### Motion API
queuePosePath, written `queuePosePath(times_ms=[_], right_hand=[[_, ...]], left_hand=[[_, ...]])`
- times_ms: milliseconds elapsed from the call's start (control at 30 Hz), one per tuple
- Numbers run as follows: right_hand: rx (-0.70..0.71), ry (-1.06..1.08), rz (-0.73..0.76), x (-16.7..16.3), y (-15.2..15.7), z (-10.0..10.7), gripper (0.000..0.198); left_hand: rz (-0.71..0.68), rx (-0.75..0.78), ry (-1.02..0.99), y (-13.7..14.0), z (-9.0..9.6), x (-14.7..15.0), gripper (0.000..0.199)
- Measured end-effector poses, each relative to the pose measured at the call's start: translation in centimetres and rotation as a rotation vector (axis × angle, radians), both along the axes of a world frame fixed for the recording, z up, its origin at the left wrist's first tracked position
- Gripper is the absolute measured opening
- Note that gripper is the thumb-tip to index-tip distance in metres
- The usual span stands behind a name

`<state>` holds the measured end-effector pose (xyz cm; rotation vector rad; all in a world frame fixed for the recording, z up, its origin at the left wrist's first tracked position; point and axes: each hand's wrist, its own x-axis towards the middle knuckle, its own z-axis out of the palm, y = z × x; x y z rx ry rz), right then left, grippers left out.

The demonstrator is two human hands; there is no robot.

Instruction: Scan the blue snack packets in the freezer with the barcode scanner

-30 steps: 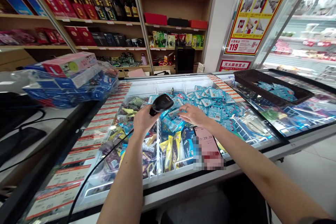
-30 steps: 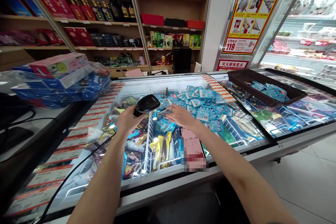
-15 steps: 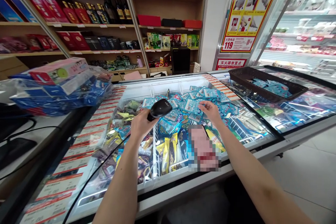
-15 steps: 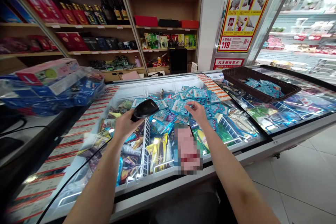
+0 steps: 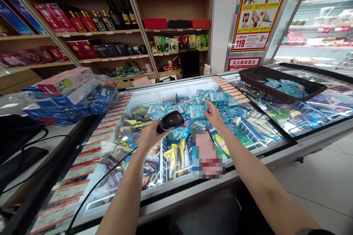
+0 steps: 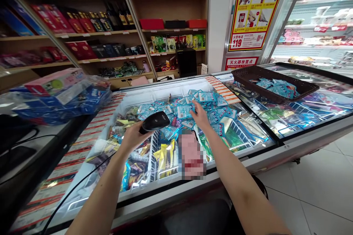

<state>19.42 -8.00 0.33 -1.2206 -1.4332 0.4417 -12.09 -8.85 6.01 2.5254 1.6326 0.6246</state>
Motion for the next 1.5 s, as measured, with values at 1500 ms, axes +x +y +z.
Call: queuePosePath(times_ms=[1500], right_hand=[[-0.037, 0.140, 0.075, -1.4, 0.6, 0.2, 0.056]], left_hand=[[0.082, -0.162, 0.119, -1.7, 2.1, 3.0, 0.044]])
